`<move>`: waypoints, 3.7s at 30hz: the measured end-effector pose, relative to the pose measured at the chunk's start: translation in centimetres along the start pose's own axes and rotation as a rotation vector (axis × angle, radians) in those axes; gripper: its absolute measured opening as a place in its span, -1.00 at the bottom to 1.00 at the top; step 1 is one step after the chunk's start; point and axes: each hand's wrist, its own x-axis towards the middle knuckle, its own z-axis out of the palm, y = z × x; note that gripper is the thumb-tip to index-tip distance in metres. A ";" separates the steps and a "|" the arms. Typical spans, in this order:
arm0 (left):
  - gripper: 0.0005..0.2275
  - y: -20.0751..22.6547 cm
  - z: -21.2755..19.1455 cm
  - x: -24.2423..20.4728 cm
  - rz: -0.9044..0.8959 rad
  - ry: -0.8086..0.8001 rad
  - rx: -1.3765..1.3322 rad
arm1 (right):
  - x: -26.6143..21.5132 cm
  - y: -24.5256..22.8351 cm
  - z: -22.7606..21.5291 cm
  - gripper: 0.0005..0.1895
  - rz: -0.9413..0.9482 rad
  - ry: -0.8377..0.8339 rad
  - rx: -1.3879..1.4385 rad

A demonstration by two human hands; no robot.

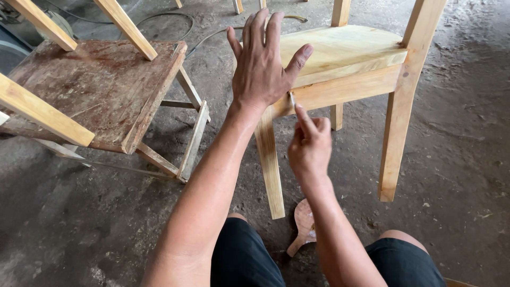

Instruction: The person applies filler to joints and edges of a wooden chair using a small blade tool from a wooden paddle, then scoops paste from cans onto the paddle and mixes them together with the tool.

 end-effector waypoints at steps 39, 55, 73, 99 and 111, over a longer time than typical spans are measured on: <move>-0.25 0.3 -0.5 -0.3 0.083 0.017 -0.013 | 9.1 6.3 -9.0 -0.51 -0.787 0.003 -0.551; -0.19 0.2 -0.1 -0.3 0.067 -0.031 -0.011 | 9.0 7.5 -8.3 -0.54 -0.715 -0.043 -0.624; -0.25 0.5 -0.8 0.5 0.122 -0.151 0.112 | 9.1 7.3 -8.8 -0.55 -0.612 -0.031 -0.602; 0.02 -1.2 0.0 0.8 0.221 0.022 -0.076 | 3.3 4.7 -0.3 -0.55 0.029 0.166 0.004; -0.16 -1.4 0.3 0.4 0.218 0.037 -0.084 | 1.0 0.8 1.8 -0.48 0.020 0.139 0.029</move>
